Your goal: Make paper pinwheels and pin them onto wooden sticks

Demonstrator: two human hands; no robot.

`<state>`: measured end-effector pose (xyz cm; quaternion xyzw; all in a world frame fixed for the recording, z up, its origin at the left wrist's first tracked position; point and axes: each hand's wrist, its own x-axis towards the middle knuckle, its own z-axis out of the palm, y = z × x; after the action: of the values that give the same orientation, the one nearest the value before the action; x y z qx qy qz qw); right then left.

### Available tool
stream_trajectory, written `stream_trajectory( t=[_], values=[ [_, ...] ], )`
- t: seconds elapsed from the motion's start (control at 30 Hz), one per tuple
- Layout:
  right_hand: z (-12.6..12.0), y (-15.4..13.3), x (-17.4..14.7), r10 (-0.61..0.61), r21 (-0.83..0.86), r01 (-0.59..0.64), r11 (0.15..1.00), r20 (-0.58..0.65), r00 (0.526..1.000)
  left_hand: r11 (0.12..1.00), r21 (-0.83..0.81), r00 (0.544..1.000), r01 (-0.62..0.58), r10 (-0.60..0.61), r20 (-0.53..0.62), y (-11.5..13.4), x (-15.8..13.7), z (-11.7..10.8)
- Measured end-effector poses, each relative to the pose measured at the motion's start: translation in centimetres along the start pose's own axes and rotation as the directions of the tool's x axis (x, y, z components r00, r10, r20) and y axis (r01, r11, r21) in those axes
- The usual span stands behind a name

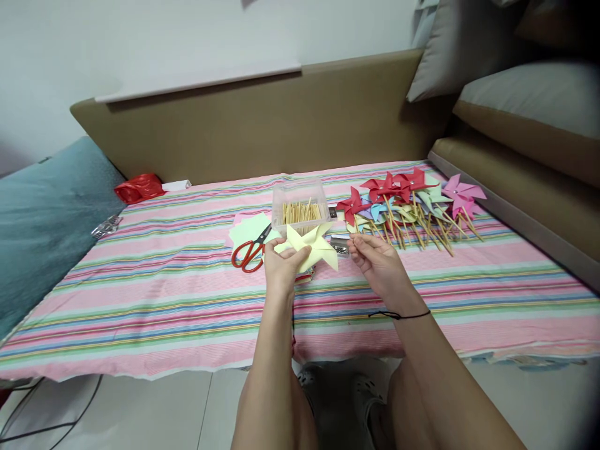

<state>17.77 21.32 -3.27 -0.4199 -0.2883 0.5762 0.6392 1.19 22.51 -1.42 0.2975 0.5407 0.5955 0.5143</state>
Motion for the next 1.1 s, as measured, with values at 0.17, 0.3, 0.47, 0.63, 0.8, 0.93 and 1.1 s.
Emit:
stream_trajectory(
  t=[0.17,0.3,0.47,0.63,0.8,0.93,1.1],
  values=[
    [1.1,-0.9,-1.0,-0.187,-0.129,0.2,0.971,0.104,0.977,0.999,0.041,0.999,-0.02,0.018,0.043,-0.1,-0.2,0.2],
    [2.2,-0.5,-1.7,-0.276,-0.271,0.312,0.911,0.161,0.947,0.996,0.075,0.996,-0.045,0.039,0.084,-0.1,-0.7,0.7],
    [2.4,0.2,-1.9,-0.299,-0.381,0.337,0.861,0.158,0.941,0.996,0.077,0.989,-0.048,0.037,0.141,-0.1,-1.0,1.0],
    [2.0,0.2,-1.8,-0.294,-0.416,0.331,0.847,0.151,0.944,0.996,0.076,0.982,-0.044,0.03,0.186,-0.2,-1.1,1.1],
    [1.9,0.2,-1.7,-0.295,-0.424,0.328,0.844,0.144,0.945,0.995,0.09,0.978,-0.043,0.023,0.208,-0.1,-1.2,1.2],
    [2.0,0.3,-1.8,-0.288,-0.4,0.326,0.856,0.153,0.945,0.993,0.091,0.973,-0.076,0.054,0.225,0.0,-1.2,1.2],
    [1.9,0.4,-1.6,-0.347,-0.407,0.392,0.825,0.181,0.92,0.987,0.063,0.954,-0.146,0.124,0.273,0.0,-1.3,1.1]
  ],
)
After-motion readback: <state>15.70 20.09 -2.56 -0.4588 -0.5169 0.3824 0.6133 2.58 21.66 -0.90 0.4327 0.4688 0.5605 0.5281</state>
